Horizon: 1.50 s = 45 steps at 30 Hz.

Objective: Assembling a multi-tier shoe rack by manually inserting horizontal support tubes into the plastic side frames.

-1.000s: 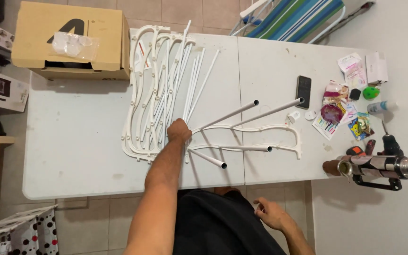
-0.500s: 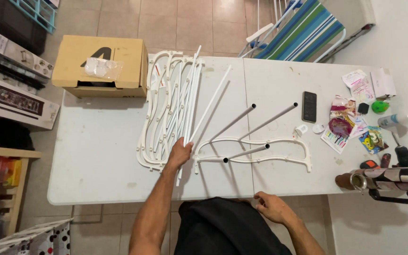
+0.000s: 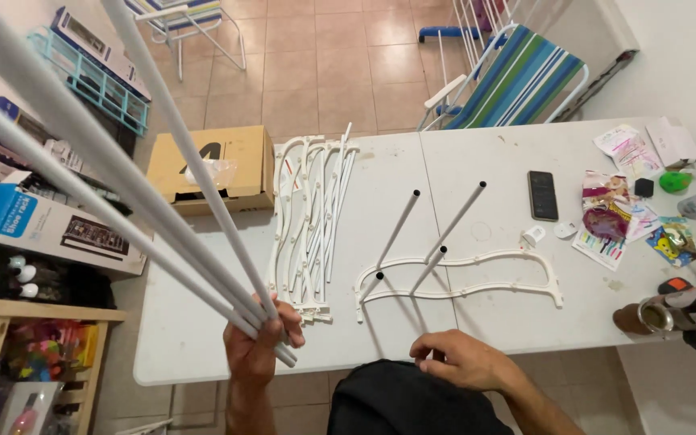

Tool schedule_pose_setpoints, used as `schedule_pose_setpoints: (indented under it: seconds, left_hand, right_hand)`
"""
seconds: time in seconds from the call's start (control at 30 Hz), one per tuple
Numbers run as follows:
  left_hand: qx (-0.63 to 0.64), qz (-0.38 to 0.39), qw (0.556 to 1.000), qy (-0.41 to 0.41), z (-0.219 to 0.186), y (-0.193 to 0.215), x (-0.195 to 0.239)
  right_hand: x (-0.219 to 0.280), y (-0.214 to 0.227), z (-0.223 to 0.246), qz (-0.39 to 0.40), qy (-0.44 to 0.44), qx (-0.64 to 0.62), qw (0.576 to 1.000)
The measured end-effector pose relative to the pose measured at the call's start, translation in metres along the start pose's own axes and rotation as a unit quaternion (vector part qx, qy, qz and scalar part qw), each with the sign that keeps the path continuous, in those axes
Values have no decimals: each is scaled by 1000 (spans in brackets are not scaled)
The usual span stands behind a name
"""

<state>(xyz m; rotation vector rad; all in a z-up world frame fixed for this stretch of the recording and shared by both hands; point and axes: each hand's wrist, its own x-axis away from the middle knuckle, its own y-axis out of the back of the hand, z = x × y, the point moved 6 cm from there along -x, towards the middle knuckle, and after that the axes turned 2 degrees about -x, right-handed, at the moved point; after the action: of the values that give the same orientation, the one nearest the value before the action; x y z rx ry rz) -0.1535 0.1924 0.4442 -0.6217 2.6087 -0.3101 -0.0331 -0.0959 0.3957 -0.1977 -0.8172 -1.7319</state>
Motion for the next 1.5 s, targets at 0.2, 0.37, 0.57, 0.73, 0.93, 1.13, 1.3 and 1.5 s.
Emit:
schedule_pose_setpoints:
  seconds: [0.2, 0.37, 0.57, 0.73, 0.93, 1.13, 1.3, 1.5]
  left_hand:
    - [68, 234, 951, 190, -18, -92, 26]
    - [-152, 516, 812, 226, -7, -191, 30]
    - [-186, 502, 797, 278, 86, -222, 46]
    - [-299, 419, 795, 322, 214, -199, 77]
    - [-340, 293, 801, 395, 305, -206, 96]
    - [-385, 203, 785, 440, 389, -234, 86]
    - [-418, 149, 785, 433, 459, -243, 83]
    - [-409, 94, 808, 414, 458, -242, 77]
  right_hand:
    - [93, 53, 102, -150, 362, -112, 913]
    - [123, 64, -18, -353, 339, -259, 833]
    - [185, 75, -84, -506, 144, -191, 829]
    - [226, 77, -140, -517, -38, -157, 840]
    - [190, 113, -164, -430, -165, -148, 875]
    - [107, 164, -239, -349, -90, -181, 915]
    - [29, 196, -269, -282, -95, -91, 950]
    - [-5, 204, -281, -242, -79, -57, 965]
